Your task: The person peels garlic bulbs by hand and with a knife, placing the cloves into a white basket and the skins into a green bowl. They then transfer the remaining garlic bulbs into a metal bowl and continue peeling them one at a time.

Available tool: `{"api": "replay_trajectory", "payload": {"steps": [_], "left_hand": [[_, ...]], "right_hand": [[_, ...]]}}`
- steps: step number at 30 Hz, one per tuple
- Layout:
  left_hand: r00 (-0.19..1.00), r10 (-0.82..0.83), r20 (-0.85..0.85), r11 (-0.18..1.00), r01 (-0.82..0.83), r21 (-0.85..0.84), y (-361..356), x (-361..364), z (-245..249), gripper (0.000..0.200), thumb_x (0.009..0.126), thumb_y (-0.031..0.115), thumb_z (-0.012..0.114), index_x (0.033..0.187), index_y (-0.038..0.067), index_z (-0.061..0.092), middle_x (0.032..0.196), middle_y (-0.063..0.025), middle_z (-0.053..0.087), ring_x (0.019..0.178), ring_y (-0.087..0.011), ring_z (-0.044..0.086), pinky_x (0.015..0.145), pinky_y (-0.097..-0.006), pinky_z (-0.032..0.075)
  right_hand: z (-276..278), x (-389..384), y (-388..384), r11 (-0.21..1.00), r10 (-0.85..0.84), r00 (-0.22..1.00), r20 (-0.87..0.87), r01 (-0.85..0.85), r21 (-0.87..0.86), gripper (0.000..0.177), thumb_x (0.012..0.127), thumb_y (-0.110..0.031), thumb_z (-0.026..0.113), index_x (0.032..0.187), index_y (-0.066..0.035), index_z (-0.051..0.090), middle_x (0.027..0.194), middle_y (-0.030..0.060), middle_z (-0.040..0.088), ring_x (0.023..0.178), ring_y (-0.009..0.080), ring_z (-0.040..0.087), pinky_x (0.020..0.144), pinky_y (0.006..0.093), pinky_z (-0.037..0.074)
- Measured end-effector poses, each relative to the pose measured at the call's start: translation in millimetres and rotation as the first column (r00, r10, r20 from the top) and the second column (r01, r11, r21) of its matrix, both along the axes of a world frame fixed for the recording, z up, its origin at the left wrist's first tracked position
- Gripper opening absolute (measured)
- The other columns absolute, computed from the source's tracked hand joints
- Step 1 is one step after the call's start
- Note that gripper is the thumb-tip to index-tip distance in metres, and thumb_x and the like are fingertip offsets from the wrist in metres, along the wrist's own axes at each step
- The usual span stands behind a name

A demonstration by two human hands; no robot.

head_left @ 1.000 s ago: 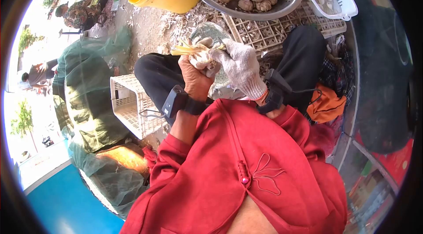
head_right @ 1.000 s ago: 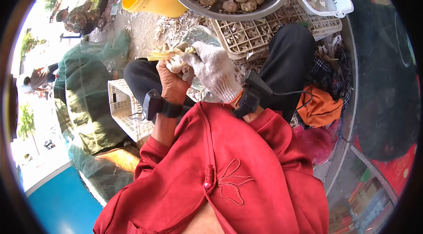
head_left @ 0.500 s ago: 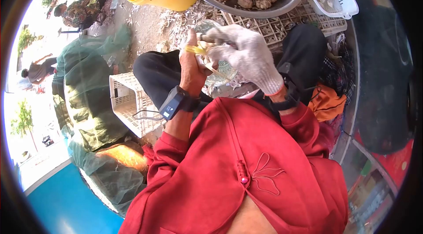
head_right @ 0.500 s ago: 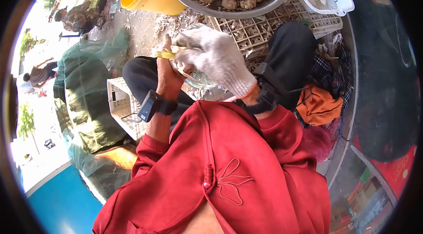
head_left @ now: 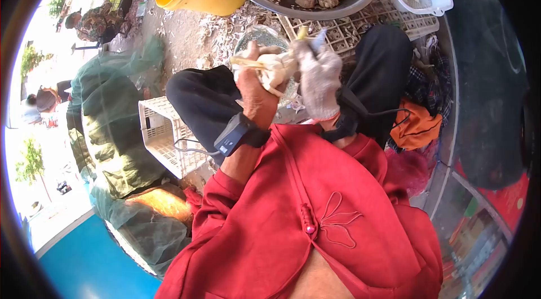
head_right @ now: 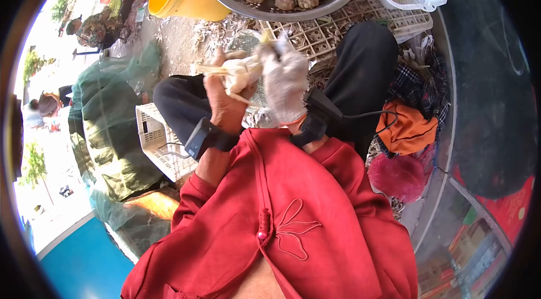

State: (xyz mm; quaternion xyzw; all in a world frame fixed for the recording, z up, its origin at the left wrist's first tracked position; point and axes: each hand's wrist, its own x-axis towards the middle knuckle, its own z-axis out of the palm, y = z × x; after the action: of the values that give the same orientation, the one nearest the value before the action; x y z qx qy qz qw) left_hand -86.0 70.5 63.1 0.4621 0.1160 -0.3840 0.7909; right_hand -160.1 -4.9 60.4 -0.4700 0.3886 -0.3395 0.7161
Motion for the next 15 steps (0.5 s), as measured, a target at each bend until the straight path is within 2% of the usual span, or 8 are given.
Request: {"api": "replay_trajectory", "payload": {"steps": [1, 3, 6, 7, 9, 11, 13, 15], "left_hand": [[0.992, -0.027, 0.124, 1.000, 0.028, -0.007, 1, 0, 10, 0.037, 0.093, 0.039, 0.053, 0.091, 0.003, 0.062, 0.067, -0.0044, 0.059, 0.056, -0.0154, 0.060, 0.049, -0.0310, 0.051], [0.985, -0.048, 0.164, 0.998, 0.052, -0.018, 3, 8, 7, 0.046, 0.094, 0.045, 0.050, 0.088, 0.001, 0.062, 0.067, -0.0059, 0.060, 0.055, -0.0152, 0.059, 0.048, -0.0292, 0.051], [0.987, -0.129, 0.097, 0.992, 0.127, 0.021, 1, 11, 18, 0.064, 0.093, 0.058, 0.041, 0.085, -0.002, 0.062, 0.063, -0.0039, 0.060, 0.048, -0.0137, 0.057, 0.044, -0.0248, 0.048], [0.969, -0.214, 0.128, 0.977, 0.214, 0.015, 8, 22, 9, 0.070, 0.093, 0.061, 0.037, 0.085, -0.004, 0.062, 0.062, -0.0041, 0.060, 0.049, -0.0145, 0.058, 0.044, -0.0252, 0.048], [0.940, -0.327, 0.098, 0.944, 0.320, 0.085, 14, 27, 17, 0.074, 0.093, 0.063, 0.034, 0.091, -0.005, 0.063, 0.060, -0.0055, 0.059, 0.047, -0.0156, 0.058, 0.045, -0.0245, 0.048], [0.908, -0.407, 0.104, 0.913, 0.407, 0.022, 15, 39, 1, 0.074, 0.092, 0.063, 0.034, 0.096, -0.005, 0.063, 0.065, -0.0066, 0.061, 0.052, -0.0159, 0.059, 0.049, -0.0246, 0.050], [0.860, -0.496, 0.118, 0.864, 0.503, -0.037, 8, 36, -4, 0.074, 0.092, 0.063, 0.035, 0.100, -0.005, 0.062, 0.070, -0.0077, 0.063, 0.056, -0.0163, 0.061, 0.054, -0.0247, 0.052], [0.926, -0.341, 0.163, 0.925, 0.299, 0.234, -9, 24, 11, 0.071, 0.093, 0.062, 0.037, 0.106, -0.004, 0.060, 0.082, -0.0075, 0.065, 0.068, -0.0151, 0.063, 0.061, -0.0250, 0.052]], "right_hand": [[-1, -9, -6, 0.984, 0.081, 0.997, 0.011, -0.082, 0.155, 0.018, 0.090, -0.015, 0.060, 0.080, -0.001, 0.064, 0.055, -0.0011, 0.052, 0.044, 0.0055, 0.044, 0.042, 0.0233, 0.036], [-1, -10, -5, 0.973, 0.099, 0.995, 0.025, -0.102, 0.209, 0.020, 0.091, -0.017, 0.060, 0.078, -0.003, 0.064, 0.049, -0.0034, 0.045, 0.038, 0.0037, 0.037, 0.038, 0.0230, 0.029], [-3, -23, -20, 0.967, 0.233, 0.964, -0.126, -0.244, -0.076, 0.020, 0.089, -0.021, 0.063, 0.085, -0.001, 0.066, 0.053, 0.0004, 0.053, 0.044, 0.0064, 0.046, 0.040, 0.0244, 0.035], [-4, -26, -30, 0.910, 0.200, 0.929, -0.312, -0.294, -0.293, 0.021, 0.087, -0.021, 0.065, 0.089, 0.001, 0.066, 0.064, 0.0072, 0.062, 0.054, 0.0149, 0.058, 0.051, 0.0287, 0.045], [-14, -30, -49, 0.769, 0.017, 0.957, -0.291, -0.198, -0.607, 0.023, 0.084, -0.021, 0.068, 0.093, 0.001, 0.066, 0.079, 0.0130, 0.066, 0.069, 0.0254, 0.064, 0.064, 0.0332, 0.050], [9, -32, -58, 0.694, 0.046, 0.965, -0.257, -0.216, -0.687, 0.025, 0.080, -0.019, 0.071, 0.096, -0.001, 0.066, 0.087, 0.0152, 0.067, 0.078, 0.0305, 0.064, 0.071, 0.0359, 0.051], [36, -25, -49, 0.536, 0.418, 0.884, -0.210, -0.427, -0.728, 0.029, 0.076, -0.019, 0.072, 0.100, -0.004, 0.066, 0.092, 0.0153, 0.065, 0.084, 0.0308, 0.063, 0.073, 0.0374, 0.051], [45, -18, -47, 0.183, 0.540, 0.759, -0.363, -0.527, -0.830, 0.035, 0.075, -0.014, 0.073, 0.107, -0.003, 0.064, 0.101, 0.0143, 0.062, 0.092, 0.0278, 0.062, 0.080, 0.0340, 0.050]]}}
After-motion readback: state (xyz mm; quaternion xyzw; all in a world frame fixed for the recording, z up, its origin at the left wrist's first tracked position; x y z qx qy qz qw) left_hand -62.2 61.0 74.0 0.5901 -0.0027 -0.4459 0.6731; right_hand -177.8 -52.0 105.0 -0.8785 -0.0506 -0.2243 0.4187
